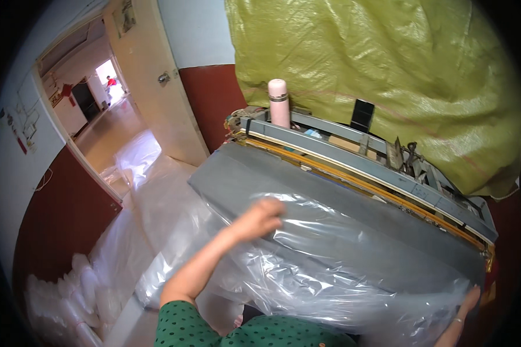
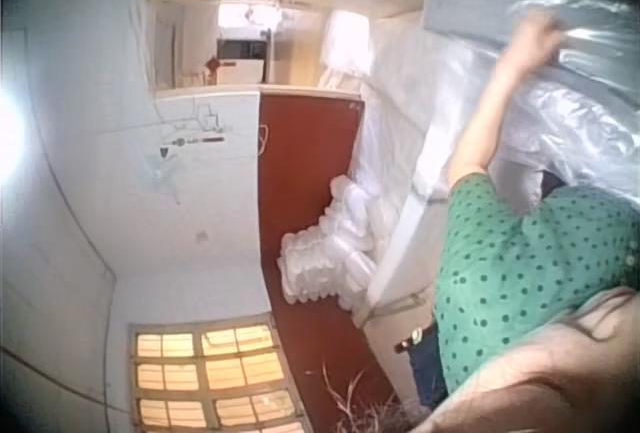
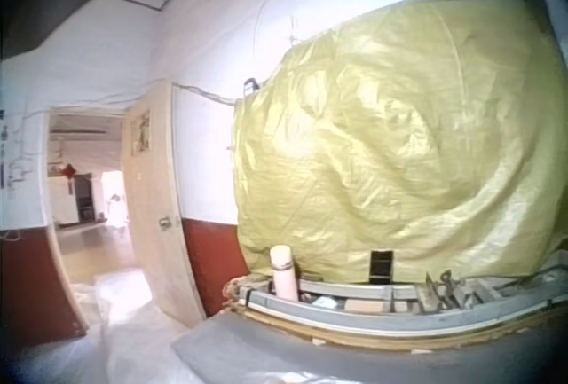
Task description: The person wraps a large, flat, gray rectangular object, likely a piece of furniture or a panel, with a clear plastic sheet. They repeatedly pull the plastic over the object, smooth it out, and adjust the edges to ensure coverage.
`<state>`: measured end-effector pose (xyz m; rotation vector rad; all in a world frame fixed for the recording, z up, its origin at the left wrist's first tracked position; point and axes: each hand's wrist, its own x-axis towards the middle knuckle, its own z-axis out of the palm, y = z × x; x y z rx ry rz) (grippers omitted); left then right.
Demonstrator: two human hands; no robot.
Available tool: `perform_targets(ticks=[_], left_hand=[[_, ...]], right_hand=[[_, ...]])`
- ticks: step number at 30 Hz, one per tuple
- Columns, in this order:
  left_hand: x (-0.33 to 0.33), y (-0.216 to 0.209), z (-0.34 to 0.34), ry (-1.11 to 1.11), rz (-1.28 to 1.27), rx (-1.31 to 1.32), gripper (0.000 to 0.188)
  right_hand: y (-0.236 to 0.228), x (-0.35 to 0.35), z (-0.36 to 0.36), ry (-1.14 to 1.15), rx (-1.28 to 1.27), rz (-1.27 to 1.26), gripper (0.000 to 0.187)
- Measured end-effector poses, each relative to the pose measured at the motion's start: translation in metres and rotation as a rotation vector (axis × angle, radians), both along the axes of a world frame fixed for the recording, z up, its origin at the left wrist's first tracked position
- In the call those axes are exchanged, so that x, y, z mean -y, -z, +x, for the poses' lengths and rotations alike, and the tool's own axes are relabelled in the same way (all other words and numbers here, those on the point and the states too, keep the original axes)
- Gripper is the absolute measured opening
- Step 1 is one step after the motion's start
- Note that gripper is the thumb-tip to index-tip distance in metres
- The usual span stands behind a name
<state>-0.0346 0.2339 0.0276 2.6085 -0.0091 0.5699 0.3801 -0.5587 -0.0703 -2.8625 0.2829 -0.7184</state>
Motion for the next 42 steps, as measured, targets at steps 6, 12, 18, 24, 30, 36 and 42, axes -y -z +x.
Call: perform_targets(ticks=[6,12,18,24,30,36,42], left_hand=[[-0.143,0.064,0.016,-0.761,0.104,-0.281,0.058],[0.008,-0.002,0.092,-0.285,-0.607,0.03,0.033],[0.274,-0.073,0.09,1.043,-0.836,-0.965,0.043],[0.367,0.057,0.09,0.663,-0.578,-0.858,0.033],[0.366,0.039,0.088,1.086,-1.126,-0.954,0.019],[0.272,-0.119,0.056,1.343,-1.607,-0.319,0.026],[0.244,-0.094,0.033,1.222,-1.72,0.079,0.03]], right_hand=[[0.003,0.061,0.003,0.082,0.345,-0.344,0.026],[-0.042,-0.064,-0.014,0.178,0.004,-0.187,0.028],[-0.052,-0.066,-0.014,0.194,0.025,0.057,0.026],[-0.053,-0.062,-0.017,0.202,0.042,0.054,0.025],[-0.038,-0.056,-0.003,0.106,0.08,0.051,0.026],[-0.01,-0.002,0.027,-0.067,0.0,0.012,0.035],[-0.016,-0.006,0.024,-0.057,-0.082,0.042,0.033]])
